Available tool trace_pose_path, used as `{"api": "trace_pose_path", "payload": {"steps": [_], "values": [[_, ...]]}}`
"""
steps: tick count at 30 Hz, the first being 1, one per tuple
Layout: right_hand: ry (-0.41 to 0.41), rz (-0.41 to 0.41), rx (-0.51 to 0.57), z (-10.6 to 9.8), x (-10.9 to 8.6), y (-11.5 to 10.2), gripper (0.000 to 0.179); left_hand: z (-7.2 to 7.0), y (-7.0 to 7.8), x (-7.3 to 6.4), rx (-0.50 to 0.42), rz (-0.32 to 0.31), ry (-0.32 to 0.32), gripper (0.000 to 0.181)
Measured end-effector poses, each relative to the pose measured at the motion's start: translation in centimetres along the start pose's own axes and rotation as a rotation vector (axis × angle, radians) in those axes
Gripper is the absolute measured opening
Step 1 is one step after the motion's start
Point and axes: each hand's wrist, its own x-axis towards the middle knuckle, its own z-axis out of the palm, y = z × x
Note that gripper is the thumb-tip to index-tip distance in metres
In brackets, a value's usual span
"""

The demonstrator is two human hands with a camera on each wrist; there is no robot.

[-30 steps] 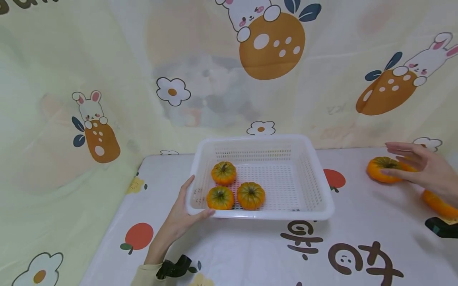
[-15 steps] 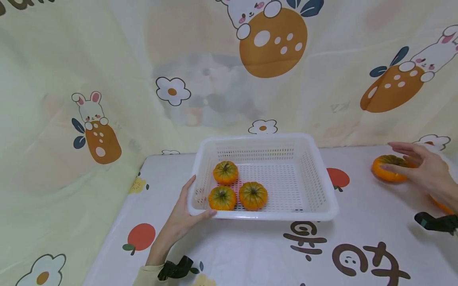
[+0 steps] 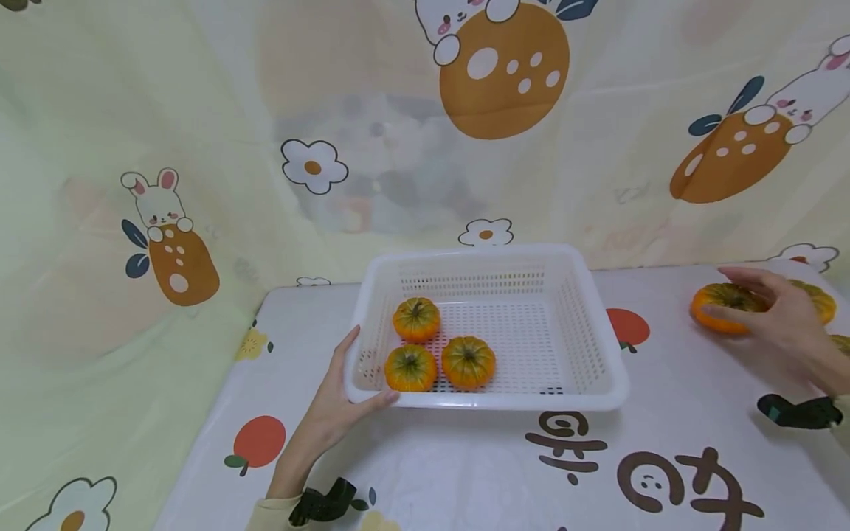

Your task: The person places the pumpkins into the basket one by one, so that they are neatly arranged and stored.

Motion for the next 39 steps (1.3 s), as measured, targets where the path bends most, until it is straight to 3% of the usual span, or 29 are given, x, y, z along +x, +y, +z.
{"api": "trace_pose_path", "payload": {"steps": [7, 18, 39], "values": [[0.004, 0.003, -0.024, 0.6, 0.4, 0.2, 0.07, 0.0, 0.1, -0.1, -0.001, 0.0, 0.006, 0.112], [0.014, 0.097, -0.052, 0.9, 0.3, 0.2, 0.074, -0.1, 0.1, -0.3, -0.008, 0.004, 0.004, 0.114], [0.027, 0.065, -0.033, 1.9, -0.1, 0.2, 0.077, -0.3, -0.1, 0.0, -0.016, 0.011, -0.02, 0.114]]}}
